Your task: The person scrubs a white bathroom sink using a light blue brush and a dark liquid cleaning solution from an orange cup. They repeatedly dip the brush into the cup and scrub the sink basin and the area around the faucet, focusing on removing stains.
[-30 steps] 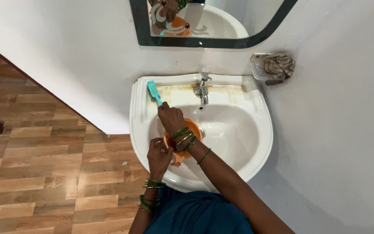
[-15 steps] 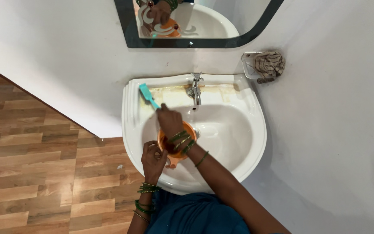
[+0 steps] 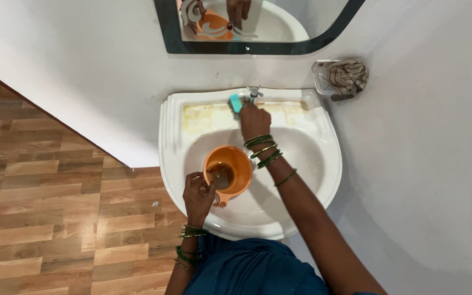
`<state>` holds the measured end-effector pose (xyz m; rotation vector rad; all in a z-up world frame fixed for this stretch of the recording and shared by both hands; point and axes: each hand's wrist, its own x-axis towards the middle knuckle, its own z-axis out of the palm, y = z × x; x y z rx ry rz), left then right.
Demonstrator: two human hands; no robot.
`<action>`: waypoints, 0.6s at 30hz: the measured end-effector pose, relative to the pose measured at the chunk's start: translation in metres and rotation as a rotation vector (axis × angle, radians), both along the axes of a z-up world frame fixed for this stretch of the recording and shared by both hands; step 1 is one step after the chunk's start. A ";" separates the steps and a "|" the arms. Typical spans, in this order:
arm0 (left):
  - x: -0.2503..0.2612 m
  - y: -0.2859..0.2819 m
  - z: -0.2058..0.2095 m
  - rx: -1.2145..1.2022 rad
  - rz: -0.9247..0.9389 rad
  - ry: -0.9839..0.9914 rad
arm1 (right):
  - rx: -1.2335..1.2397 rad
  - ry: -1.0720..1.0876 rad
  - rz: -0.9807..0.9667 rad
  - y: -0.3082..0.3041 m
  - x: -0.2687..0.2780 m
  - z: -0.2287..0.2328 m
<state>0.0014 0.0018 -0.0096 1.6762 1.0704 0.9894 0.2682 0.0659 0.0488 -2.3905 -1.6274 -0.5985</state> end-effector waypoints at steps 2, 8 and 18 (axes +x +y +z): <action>-0.002 0.000 0.000 0.027 -0.008 0.013 | -0.054 -0.015 0.017 -0.006 0.004 0.009; -0.002 -0.001 0.005 0.029 -0.017 0.020 | -0.246 -0.134 -0.018 0.004 -0.025 0.007; -0.001 0.002 -0.003 0.053 -0.016 0.016 | -0.230 -0.172 0.096 0.023 -0.110 -0.033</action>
